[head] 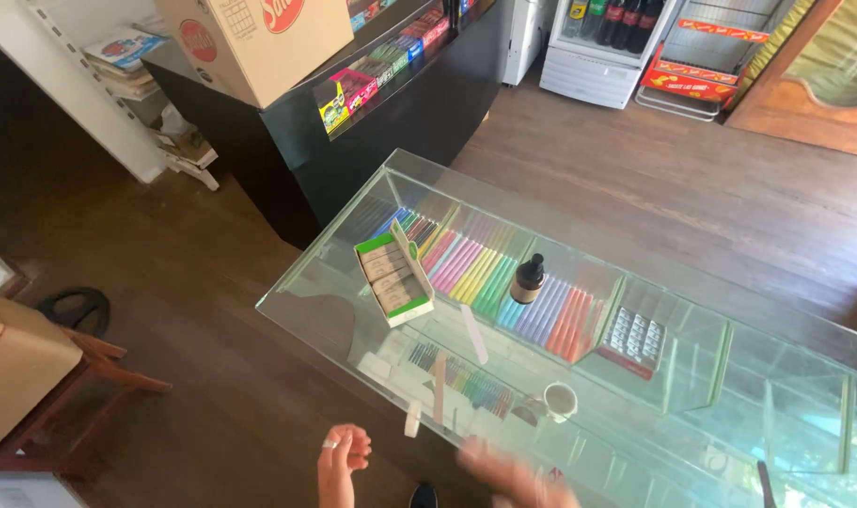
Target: Folding and assembling small cardboard boxes on a glass counter
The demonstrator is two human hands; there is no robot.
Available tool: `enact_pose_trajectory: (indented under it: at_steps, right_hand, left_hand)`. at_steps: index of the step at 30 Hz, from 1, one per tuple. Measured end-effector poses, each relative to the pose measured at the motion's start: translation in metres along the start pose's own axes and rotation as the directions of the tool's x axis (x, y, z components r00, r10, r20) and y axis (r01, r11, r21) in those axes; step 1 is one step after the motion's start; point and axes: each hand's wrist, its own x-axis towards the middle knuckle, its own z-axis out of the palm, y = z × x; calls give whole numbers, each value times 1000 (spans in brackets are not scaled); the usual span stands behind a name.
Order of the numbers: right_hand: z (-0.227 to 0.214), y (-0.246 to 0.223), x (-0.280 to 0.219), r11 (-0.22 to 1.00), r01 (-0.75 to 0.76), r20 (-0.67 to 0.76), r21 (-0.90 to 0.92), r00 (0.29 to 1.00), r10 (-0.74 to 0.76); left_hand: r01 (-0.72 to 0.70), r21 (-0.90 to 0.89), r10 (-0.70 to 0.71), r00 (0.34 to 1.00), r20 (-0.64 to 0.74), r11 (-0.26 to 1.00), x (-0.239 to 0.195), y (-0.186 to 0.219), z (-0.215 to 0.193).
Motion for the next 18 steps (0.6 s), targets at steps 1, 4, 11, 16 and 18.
enact_pose_trajectory:
  at_steps: [1, 4, 11, 16, 18]
  right_hand:
    - [-21, -15, 49, 998, -19, 33, 61, 999, 17]
    - [-22, -44, 128, 999, -8, 6, -54, 1000, 9]
    - [36, -32, 126, 621, 177, -32, -763, 950, -310]
    - [43, -27, 84, 719, 253, -34, -647, 933, -359]
    - [37, -33, 74, 782, 236, -92, -577, 932, -349]
  left_hand:
    - [-7, -7, 7, 1000, 3, 1000, -5, 20, 5]
    - [38, -23, -37, 999, 21, 999, -10, 60, 20]
    - [187, 82, -196, 974, 116, 979, -16, 104, 10]
    - [125, 195, -181, 936, 302, 973, 53, -12, -38]
    - [92, 256, -192, 896, 400, 962, 86, -78, -37]
